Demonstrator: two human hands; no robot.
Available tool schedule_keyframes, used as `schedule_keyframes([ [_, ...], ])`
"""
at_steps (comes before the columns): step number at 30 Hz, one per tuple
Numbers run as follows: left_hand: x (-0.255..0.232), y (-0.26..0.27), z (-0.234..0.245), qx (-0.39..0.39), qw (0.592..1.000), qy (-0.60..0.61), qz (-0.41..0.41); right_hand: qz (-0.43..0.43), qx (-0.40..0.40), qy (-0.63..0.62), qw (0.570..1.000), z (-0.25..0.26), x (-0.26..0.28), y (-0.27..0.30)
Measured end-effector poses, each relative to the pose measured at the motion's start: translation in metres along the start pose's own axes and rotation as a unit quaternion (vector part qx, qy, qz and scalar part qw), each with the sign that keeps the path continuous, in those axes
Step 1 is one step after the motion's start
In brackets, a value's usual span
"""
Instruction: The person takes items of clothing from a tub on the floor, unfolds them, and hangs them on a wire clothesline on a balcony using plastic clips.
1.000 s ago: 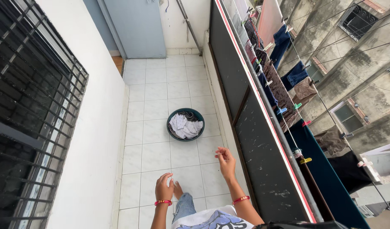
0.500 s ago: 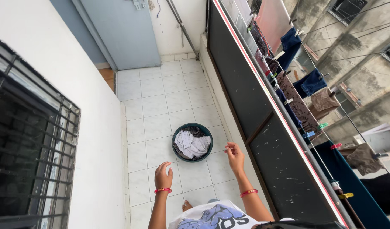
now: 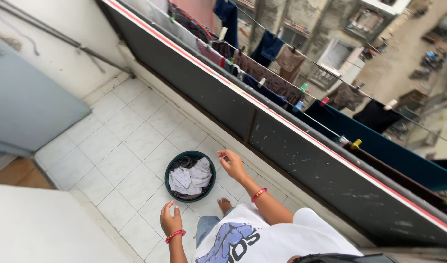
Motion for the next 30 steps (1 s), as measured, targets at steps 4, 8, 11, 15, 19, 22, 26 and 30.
schedule_keyframes([
  [4, -0.037, -0.020, -0.024, 0.103, 0.987, -0.017, -0.121, -0.018, -0.113, -0.016, 0.993, 0.034, 0.013, 0.018],
  [8, -0.070, -0.036, -0.049, 0.210, 0.945, -0.046, -0.246, -0.081, -0.242, 0.005, 0.967, 0.080, 0.010, 0.085],
  [11, -0.104, -0.044, -0.075, 0.260, 0.887, -0.033, -0.380, -0.109, -0.363, 0.029, 0.925, 0.120, 0.011, 0.162],
  [15, -0.163, -0.039, -0.120, 0.297, 0.816, -0.055, -0.492, -0.145, -0.516, 0.053, 0.843, 0.151, 0.021, 0.283],
  [19, -0.229, 0.016, -0.171, 0.345, 0.743, -0.055, -0.571, -0.141, -0.664, 0.034, 0.734, 0.156, 0.033, 0.411],
  [22, -0.286, 0.090, -0.202, 0.370, 0.673, 0.004, -0.641, -0.135, -0.766, 0.010, 0.629, 0.150, 0.047, 0.495],
  [26, -0.370, 0.207, -0.226, 0.402, 0.595, 0.054, -0.694, -0.103, -0.863, -0.005, 0.495, 0.149, 0.074, 0.576],
  [30, -0.454, 0.323, -0.234, 0.375, 0.534, 0.121, -0.748, -0.050, -0.905, -0.037, 0.420, 0.191, 0.087, 0.634],
])
Point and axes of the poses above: each hand's wrist, its own y-axis away from the middle knuckle, its own z-axis out of the back of the hand, x = y × z, the point moved 3 cm from there along -y, towards the middle knuckle, and after that the axes turned 13 degrees about -y, right-handed, at the moved point
